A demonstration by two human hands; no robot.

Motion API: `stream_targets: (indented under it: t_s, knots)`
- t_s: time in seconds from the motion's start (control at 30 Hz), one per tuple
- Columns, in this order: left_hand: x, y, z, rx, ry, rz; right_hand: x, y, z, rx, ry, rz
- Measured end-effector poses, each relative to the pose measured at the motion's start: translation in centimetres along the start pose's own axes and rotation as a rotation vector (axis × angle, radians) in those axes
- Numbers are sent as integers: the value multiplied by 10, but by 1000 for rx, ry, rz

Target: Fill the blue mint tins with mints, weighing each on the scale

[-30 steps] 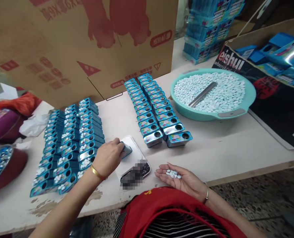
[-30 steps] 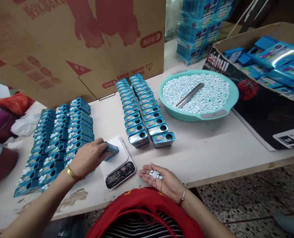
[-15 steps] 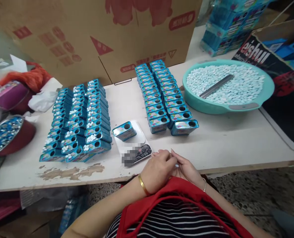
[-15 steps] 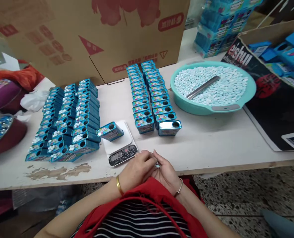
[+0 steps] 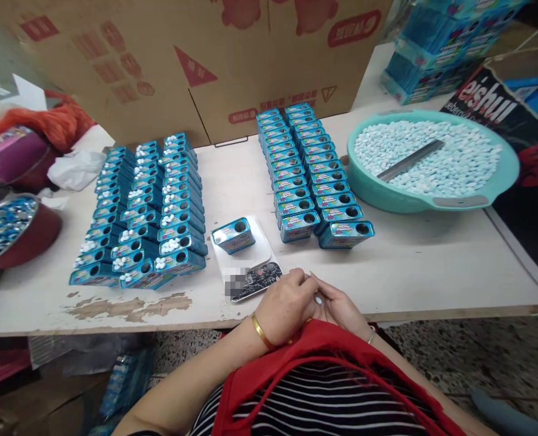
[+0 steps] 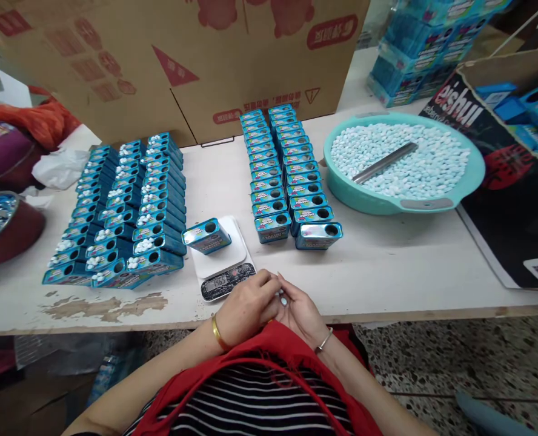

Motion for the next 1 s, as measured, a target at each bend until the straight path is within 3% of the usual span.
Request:
stream_targets:
  t_s: [0.17,0.3,0.4,0.53,0.67,0.8,0.9,1.0]
  knots:
    - [-22,-18,3,15,163,155,24,-3,-13,-26,0,-56]
    - [-72,-38,6,48,364,306,66,-12,-27,-89,-22,-3]
    - [-115,-61,8,13,493,289,100,-21,-38,-138,-41,68]
    - [-143,-96,9,-93,526,132,113,-30,-48,-183,32,112]
    - [-140,-113,7,-144,435,38,103,-35,-50,-204,67,133]
    - [-130,-90,5,-60,407,112,97,-33,-47,-184,21,131]
    - [-102,-58,-2,35,285,200,90,-33,-42,-172,-28,138]
    - [-61,-37,-8,8,181,185,68,-32,-32,-145,27,170]
Point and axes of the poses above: each hand's wrist, its own z-axis away from the middle knuckle, its own x-axis out of the palm, y = z × x, the point moved 8 cm from there along -z, towards the middle knuckle, and after that the axes turned 1 degree about -y, right-handed, at the moved point
